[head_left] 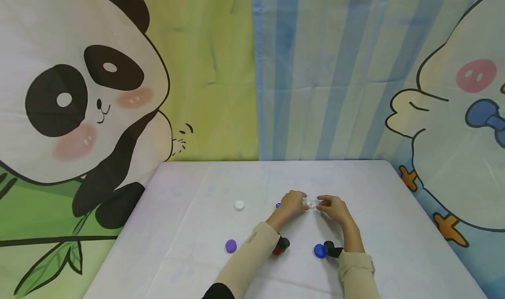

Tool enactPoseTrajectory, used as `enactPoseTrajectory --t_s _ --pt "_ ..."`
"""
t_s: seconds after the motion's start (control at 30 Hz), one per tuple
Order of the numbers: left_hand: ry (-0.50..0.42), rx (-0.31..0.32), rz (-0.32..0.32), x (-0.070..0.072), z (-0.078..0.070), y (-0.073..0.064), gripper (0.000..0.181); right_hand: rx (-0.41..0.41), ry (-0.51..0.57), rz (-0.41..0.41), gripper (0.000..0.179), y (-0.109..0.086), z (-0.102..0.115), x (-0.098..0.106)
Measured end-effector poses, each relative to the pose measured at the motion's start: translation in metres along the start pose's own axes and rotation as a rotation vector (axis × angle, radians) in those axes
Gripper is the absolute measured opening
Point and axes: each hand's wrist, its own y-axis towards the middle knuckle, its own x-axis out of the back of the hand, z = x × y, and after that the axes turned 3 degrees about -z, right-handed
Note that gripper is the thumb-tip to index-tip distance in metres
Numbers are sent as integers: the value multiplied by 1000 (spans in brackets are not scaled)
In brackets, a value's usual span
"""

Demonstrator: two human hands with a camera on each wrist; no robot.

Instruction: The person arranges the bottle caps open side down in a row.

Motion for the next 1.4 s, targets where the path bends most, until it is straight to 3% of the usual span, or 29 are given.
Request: enactPoseTrajectory --t_s 0.37,0.87,1.1,1.4 --pt "51 27 -21 -7 -7 2 22 59 -5 -32 29 11 -4 -12" --pt "45 -2 -39 -13 -4 2 23 78 -25 -57 26 9 -8 -15" --pt "-52 -114 -73 -5 -1 2 27 189 -8 -96 28 -2 -4 3" --pt "-173 -288 -143 35 -2 -4 33 275 -8 -147 33 -20 30 37"
